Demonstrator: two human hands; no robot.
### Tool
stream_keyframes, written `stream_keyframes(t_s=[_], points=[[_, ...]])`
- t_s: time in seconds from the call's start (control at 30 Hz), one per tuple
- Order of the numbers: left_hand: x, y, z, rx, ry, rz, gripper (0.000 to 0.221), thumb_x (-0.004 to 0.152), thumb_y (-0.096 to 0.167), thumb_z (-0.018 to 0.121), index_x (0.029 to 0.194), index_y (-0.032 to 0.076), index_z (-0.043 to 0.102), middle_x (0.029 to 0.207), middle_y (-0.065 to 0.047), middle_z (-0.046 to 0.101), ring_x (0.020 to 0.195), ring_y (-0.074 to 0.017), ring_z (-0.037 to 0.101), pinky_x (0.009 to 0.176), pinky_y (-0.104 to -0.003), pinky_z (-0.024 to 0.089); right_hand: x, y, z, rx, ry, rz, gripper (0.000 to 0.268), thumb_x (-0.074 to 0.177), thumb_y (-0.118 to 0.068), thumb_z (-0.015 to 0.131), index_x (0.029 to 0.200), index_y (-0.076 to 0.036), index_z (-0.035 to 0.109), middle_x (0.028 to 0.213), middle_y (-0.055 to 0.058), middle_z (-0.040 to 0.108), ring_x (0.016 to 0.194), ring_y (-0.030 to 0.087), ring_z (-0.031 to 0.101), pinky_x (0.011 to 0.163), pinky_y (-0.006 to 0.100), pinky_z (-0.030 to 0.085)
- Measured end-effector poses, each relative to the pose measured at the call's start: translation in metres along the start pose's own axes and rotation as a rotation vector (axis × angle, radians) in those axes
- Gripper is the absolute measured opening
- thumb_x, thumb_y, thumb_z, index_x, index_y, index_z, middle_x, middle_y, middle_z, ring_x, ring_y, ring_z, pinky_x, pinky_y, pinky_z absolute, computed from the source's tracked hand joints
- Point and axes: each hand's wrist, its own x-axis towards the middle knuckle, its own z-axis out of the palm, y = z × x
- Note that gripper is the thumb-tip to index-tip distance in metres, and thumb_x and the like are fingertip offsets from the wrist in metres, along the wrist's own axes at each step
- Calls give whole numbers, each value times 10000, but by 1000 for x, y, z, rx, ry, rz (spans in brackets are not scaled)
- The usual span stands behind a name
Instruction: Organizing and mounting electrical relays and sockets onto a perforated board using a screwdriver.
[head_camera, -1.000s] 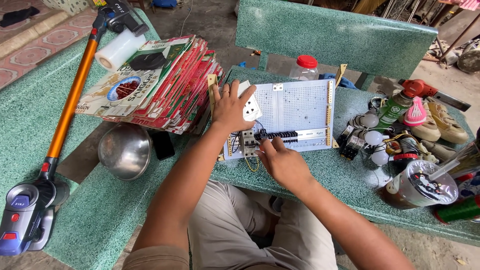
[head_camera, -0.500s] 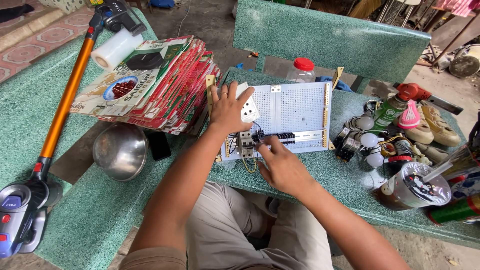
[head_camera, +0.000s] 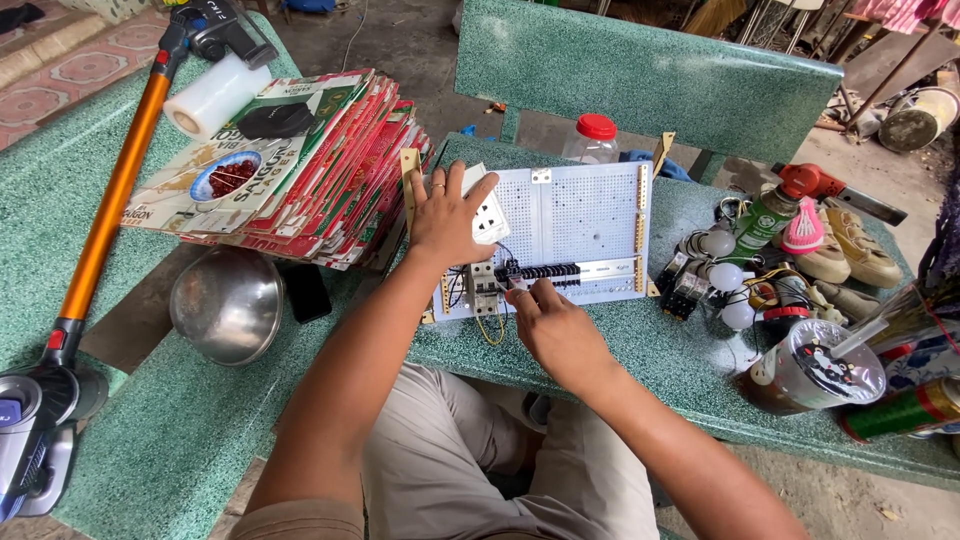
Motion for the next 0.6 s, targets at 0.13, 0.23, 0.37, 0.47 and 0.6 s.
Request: stream_keyframes(t_s=[0.13, 0.23, 0.37, 0.47, 0.6], points=[[-1, 0, -4, 4, 1, 7, 1039, 672, 620, 757, 1553, 324, 292, 1498, -178, 307, 1377, -421, 336, 1118, -723, 119, 3, 3, 12, 3, 33, 27, 214, 971, -308, 638, 1049, -109, 662, 816, 21, 590, 581, 242, 740, 485, 358, 596], [-2, 0, -3, -3, 0, 3, 1043, 673, 621, 754, 1560, 324, 290, 1496, -179, 310, 1378, -419, 337, 1119, -724, 114, 5, 0, 2, 58, 26, 120, 238, 970, -340, 624, 1054, -119, 655, 738, 55, 641, 541, 304, 729, 474, 415, 581], [-2, 0, -3, 1, 4, 10, 1035, 683, 618, 752, 1559, 320, 288, 1488, -183, 311, 1379, -429, 337, 1113, -733, 111, 10, -7, -11, 156, -126, 193, 277, 987, -356, 584, 1164, -147, 629, 801, 90, 680, 620, 352, 747, 509, 472, 596], [0, -1, -1, 7, 6, 10, 1037, 683, 621, 750, 1560, 318, 287, 1484, -184, 307, 1376, -431, 334, 1109, -736, 106, 7, -2, 2, 138, -99, 110, 249, 966, -330, 615, 1153, -170, 649, 824, 62, 663, 659, 322, 758, 537, 429, 604], [0, -1, 1, 8, 6, 6, 1039, 677, 622, 753, 1557, 321, 291, 1481, -183, 307, 1374, -432, 335, 1108, -737, 110, 4, 1, -10, 100, -40, 65, 231, 970, -342, 628, 1093, -165, 711, 728, 56, 656, 573, 291, 737, 494, 409, 583]])
